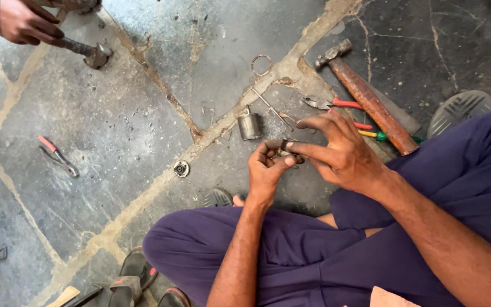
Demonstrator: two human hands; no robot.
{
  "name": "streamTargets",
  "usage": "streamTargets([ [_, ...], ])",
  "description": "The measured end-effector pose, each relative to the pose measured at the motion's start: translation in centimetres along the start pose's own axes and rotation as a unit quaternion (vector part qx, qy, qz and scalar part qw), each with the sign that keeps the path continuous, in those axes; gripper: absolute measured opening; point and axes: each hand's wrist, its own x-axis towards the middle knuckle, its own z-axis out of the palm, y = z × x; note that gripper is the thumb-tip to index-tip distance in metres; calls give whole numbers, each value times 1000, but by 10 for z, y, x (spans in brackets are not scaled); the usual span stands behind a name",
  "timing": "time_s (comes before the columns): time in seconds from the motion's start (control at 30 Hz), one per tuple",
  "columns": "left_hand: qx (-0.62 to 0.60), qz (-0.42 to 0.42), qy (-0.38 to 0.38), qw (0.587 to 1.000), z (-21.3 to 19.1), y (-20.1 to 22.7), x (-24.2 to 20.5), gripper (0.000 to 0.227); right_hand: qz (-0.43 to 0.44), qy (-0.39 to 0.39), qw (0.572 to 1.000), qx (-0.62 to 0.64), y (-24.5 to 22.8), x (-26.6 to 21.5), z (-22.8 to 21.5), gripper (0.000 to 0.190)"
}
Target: The person sits on the floor and uses pliers to remove a metal ring from a cylindrical mechanical component. They then use a hammer to tap the component and continue to manipulate the parts with their hands and tools.
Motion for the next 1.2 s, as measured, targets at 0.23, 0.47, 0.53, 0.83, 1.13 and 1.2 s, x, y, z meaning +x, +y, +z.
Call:
streamTargets([
  [0.23, -71, -24, -26, 997, -4, 6, 0, 46, 10, 5, 1000, 4, 4, -3, 0, 32],
  [0.47, -156, -39, -43, 986, -7, 13, -2, 50, 36, 43, 998, 15, 7, -7, 3, 24],
  [0.53, -164, -34, -48, 985, -9, 15, -4, 51, 62, 65, 994, 66, 6, -8, 7, 28],
  [0.83, -157, -51, -71, 984, 2, 24, -6, 48, 220, 19, 935, 277, -5, -8, 17, 53],
  [1.13, -144, -64, -121, 980, -4, 22, -8, 47, 254, 46, 932, 256, 6, -8, 15, 43],
  [1.2, -124, -67, -128, 982, -3, 20, -10, 47, 264, 66, 930, 249, 8, -9, 13, 40],
])
